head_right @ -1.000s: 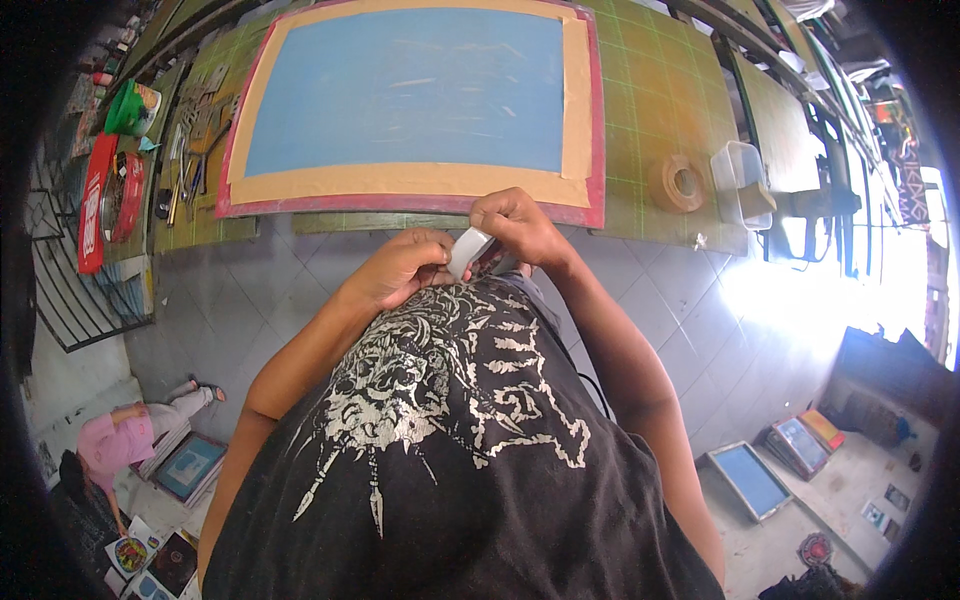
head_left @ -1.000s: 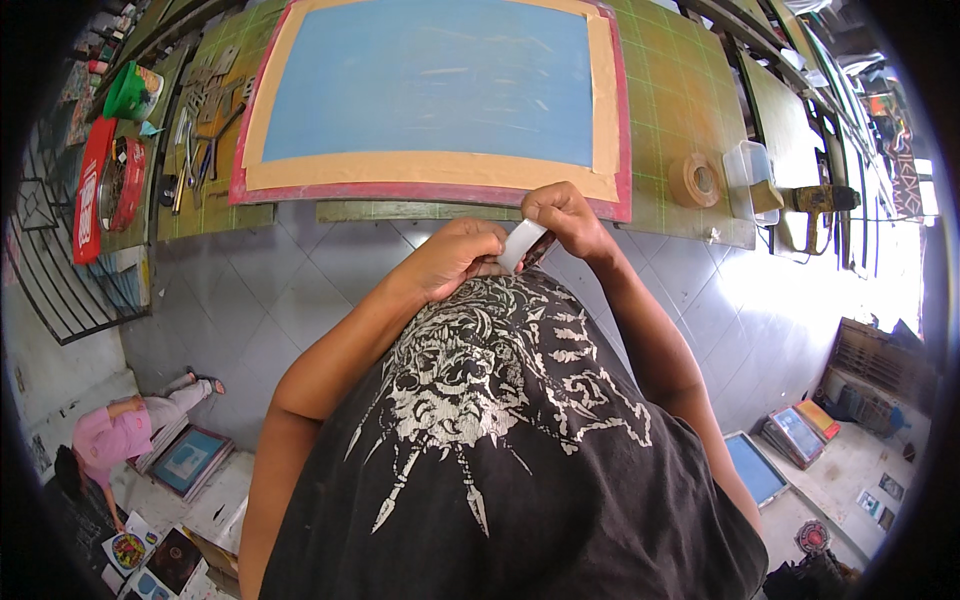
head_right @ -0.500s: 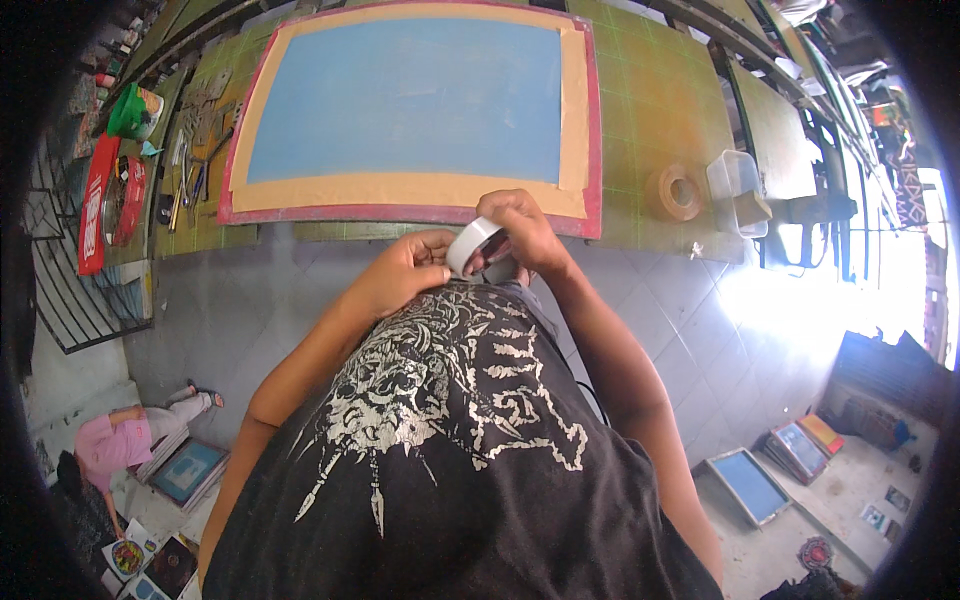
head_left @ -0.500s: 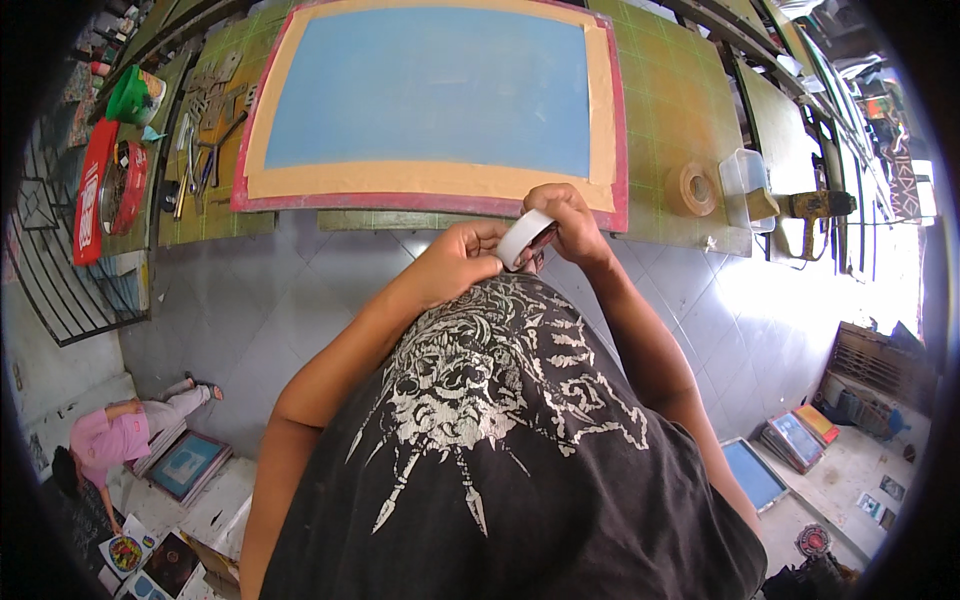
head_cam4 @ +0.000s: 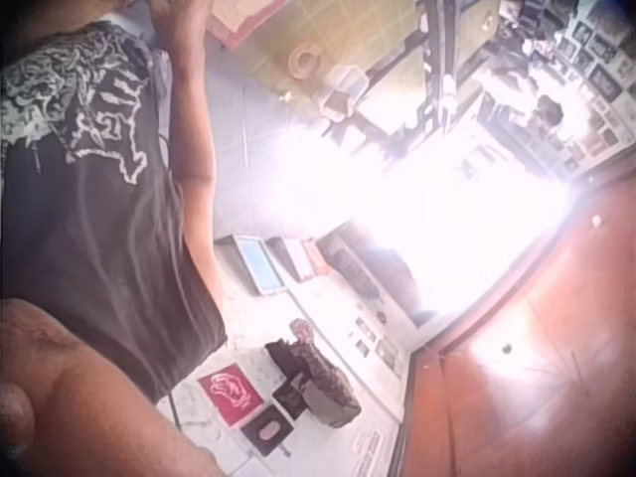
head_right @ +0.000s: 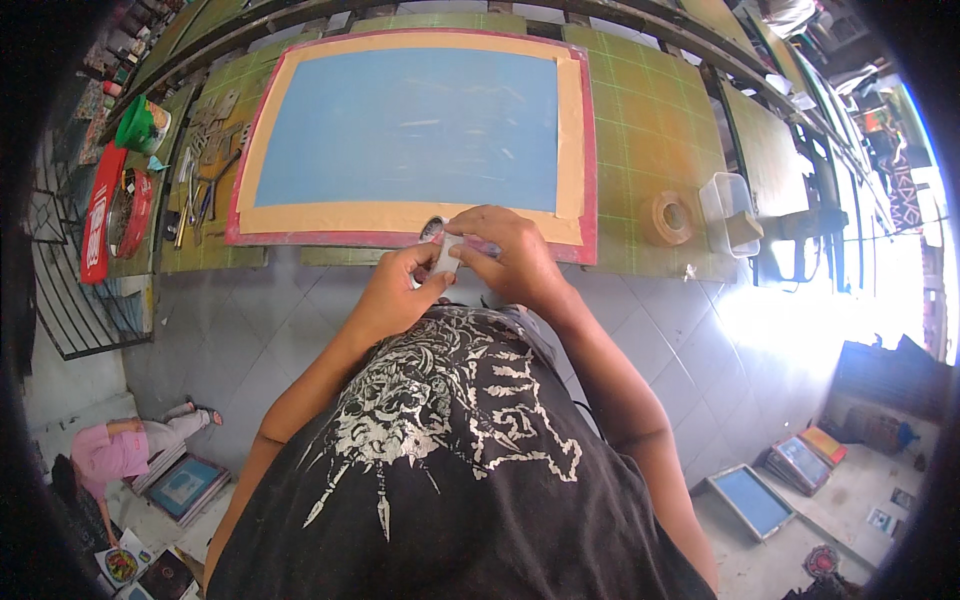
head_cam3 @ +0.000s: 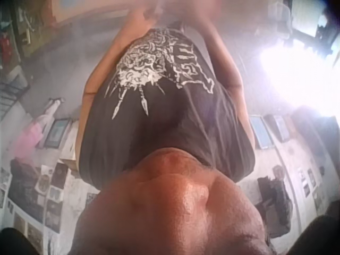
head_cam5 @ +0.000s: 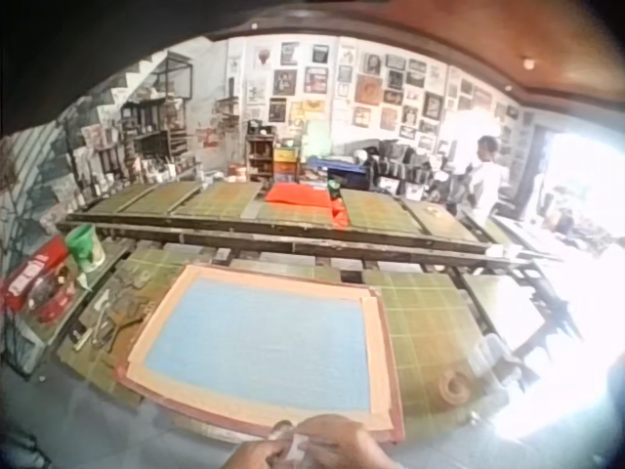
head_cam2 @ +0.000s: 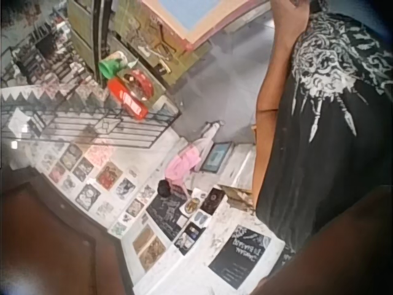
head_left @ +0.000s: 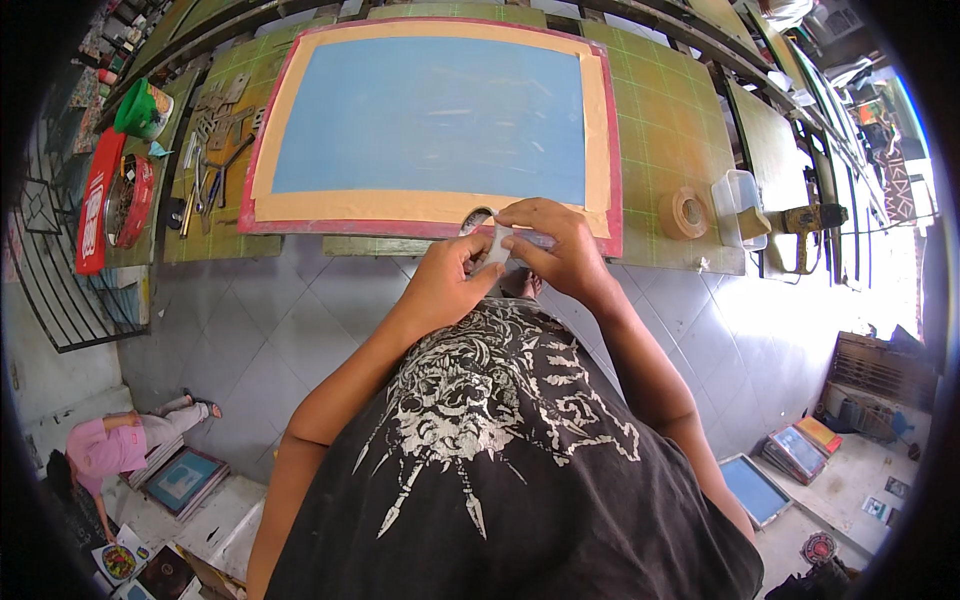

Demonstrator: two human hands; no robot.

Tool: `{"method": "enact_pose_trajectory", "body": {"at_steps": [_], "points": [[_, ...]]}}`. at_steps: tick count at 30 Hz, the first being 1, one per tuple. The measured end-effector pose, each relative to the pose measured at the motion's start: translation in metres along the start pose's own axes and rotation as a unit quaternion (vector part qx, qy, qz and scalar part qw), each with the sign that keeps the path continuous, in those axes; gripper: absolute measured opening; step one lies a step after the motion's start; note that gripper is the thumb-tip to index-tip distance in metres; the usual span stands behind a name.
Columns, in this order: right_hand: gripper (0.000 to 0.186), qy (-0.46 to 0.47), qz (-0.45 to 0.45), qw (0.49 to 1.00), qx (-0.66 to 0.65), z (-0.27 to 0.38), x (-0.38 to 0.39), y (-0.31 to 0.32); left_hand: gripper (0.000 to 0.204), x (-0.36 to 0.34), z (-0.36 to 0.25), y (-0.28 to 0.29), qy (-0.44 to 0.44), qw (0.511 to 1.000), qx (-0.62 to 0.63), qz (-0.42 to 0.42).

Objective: The person applies adhesive tape to the edges of a screen printing frame by hand, smoothing the tape onto the screen and frame and cutting it with a tool.

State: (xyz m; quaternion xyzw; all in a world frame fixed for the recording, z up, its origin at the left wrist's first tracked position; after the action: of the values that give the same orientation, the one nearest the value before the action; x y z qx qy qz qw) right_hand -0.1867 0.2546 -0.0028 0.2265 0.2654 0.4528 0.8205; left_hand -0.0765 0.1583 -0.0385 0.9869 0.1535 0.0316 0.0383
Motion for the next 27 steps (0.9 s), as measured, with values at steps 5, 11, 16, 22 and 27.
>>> {"method": "enact_pose_trajectory", "body": {"at_steps": [5, 11, 16, 22, 27], "points": [[0.02, 0.038, -0.045, 0.997, 0.045, -0.001, 0.004, -0.002, 0.021, 0.001, -0.013, 0.0, 0.009, 0.996, -0.077, 0.035], [0.012, 0.142, -0.098, 0.973, 0.154, 0.015, 0.006, -0.009, 0.023, 0.0, -0.018, 0.0, 0.009, 0.996, -0.08, 0.023], [0.015, 0.122, -0.058, 0.985, 0.108, 0.004, 0.006, -0.015, 0.023, 0.002, -0.018, 0.004, -0.015, 0.998, -0.062, -0.022], [0.011, -0.073, 0.049, 0.993, -0.072, -0.014, 0.001, -0.013, 0.025, -0.004, -0.014, 0.011, 0.074, 0.993, -0.09, -0.01], [0.012, -0.022, 0.057, 0.998, -0.017, -0.018, -0.007, -0.003, 0.028, -0.013, -0.009, 0.004, 0.024, 0.995, -0.092, -0.012]]}}
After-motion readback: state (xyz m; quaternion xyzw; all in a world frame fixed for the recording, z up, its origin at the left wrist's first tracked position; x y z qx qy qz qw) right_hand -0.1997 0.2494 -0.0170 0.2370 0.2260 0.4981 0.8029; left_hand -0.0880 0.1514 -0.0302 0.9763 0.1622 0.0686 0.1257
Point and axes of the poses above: each hand's wrist, its own x-axis away from the middle knuckle, its own y-axis out of the back of the hand, z = x × y, the point moved 7 cm from there along -x, towards the middle knuckle, and after that the axes turned 7 degrees about x, right-handed, at the moved point
